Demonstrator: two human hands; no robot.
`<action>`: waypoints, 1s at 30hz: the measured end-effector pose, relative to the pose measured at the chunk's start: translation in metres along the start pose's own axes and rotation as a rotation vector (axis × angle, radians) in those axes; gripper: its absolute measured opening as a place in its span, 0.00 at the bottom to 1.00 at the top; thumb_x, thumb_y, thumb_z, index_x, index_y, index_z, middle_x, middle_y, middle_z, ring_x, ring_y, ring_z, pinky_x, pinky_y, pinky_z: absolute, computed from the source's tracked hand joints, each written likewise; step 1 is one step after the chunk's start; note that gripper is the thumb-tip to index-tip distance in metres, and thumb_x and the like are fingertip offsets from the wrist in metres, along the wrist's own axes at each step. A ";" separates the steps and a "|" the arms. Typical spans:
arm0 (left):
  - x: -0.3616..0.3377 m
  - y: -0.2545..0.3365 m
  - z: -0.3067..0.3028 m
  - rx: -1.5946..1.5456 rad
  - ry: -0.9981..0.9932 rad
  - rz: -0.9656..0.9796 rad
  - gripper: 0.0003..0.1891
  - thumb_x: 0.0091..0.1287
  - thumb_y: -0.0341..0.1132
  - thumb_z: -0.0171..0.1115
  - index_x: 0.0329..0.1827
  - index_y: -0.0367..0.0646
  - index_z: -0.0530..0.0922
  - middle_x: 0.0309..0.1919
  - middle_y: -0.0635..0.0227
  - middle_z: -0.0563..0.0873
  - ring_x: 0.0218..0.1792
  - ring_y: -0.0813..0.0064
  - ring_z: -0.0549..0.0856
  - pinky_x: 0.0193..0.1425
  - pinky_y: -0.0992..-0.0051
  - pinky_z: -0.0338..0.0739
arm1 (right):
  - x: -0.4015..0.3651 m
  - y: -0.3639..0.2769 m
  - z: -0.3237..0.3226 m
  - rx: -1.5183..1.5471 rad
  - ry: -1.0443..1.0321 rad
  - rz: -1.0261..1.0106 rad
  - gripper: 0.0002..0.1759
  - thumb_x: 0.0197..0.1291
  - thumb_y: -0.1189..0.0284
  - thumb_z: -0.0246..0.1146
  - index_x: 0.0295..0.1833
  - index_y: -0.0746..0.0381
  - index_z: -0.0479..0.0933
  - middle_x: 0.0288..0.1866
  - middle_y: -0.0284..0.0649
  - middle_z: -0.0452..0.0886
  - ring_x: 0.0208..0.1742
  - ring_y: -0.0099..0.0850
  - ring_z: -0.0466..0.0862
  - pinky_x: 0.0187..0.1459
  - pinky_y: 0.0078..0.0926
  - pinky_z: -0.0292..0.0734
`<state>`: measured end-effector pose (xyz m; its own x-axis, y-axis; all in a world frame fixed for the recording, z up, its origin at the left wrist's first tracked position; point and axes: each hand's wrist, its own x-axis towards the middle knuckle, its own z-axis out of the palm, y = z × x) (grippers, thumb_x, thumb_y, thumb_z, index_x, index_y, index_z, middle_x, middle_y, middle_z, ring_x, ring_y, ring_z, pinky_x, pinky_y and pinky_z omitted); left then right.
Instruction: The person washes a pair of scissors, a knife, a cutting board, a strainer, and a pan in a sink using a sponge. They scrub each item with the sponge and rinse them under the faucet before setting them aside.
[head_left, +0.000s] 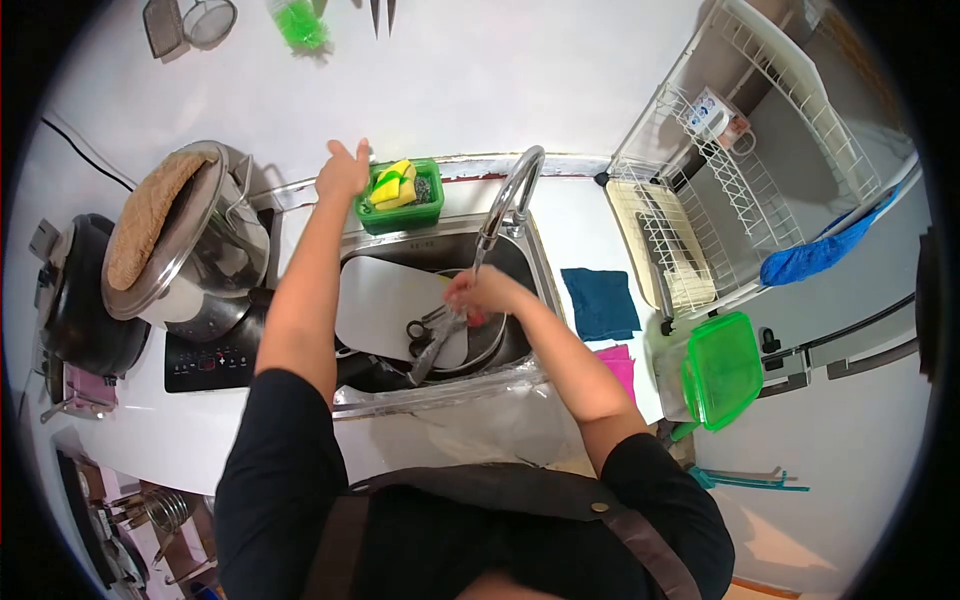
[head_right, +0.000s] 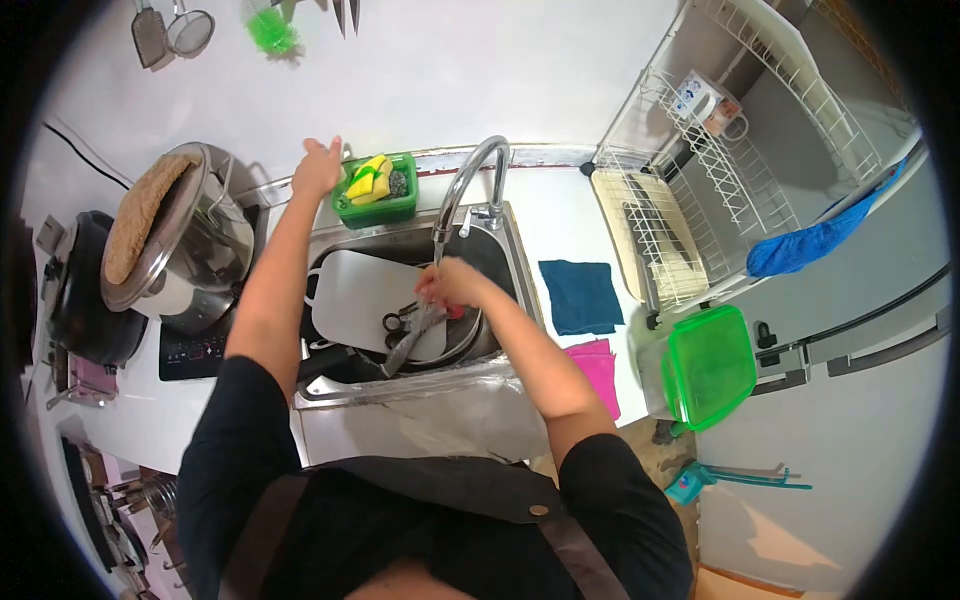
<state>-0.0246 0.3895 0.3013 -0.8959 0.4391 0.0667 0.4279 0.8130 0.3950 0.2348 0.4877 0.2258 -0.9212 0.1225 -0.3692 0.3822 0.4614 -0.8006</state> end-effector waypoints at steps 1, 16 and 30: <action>-0.022 0.003 -0.002 -0.199 0.192 -0.037 0.24 0.62 0.50 0.44 0.46 0.34 0.63 0.42 0.46 0.77 0.44 0.50 0.77 0.47 0.58 0.70 | 0.003 0.000 -0.010 -0.201 0.123 -0.040 0.09 0.51 0.69 0.59 0.36 0.60 0.79 0.26 0.37 0.80 0.24 0.25 0.79 0.30 0.24 0.75; -0.236 -0.076 0.098 -0.612 0.020 0.095 0.09 0.57 0.32 0.55 0.38 0.38 0.74 0.27 0.61 0.81 0.26 0.72 0.80 0.32 0.76 0.73 | 0.105 -0.010 -0.032 -0.411 0.925 -0.444 0.05 0.43 0.74 0.55 0.22 0.65 0.74 0.23 0.50 0.76 0.29 0.46 0.78 0.34 0.40 0.73; -0.278 -0.094 0.058 -0.664 -0.041 -0.012 0.07 0.57 0.29 0.57 0.38 0.38 0.76 0.20 0.75 0.75 0.21 0.89 0.70 0.27 0.86 0.66 | 0.190 -0.071 -0.038 -0.260 0.786 -0.573 0.11 0.45 0.69 0.63 0.36 0.58 0.75 0.34 0.44 0.78 0.34 0.45 0.77 0.39 0.36 0.72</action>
<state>0.1913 0.2132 0.1930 -0.8894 0.4563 0.0288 0.2414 0.4153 0.8771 0.0305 0.5114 0.2302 -0.7836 0.3234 0.5305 -0.0752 0.7982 -0.5976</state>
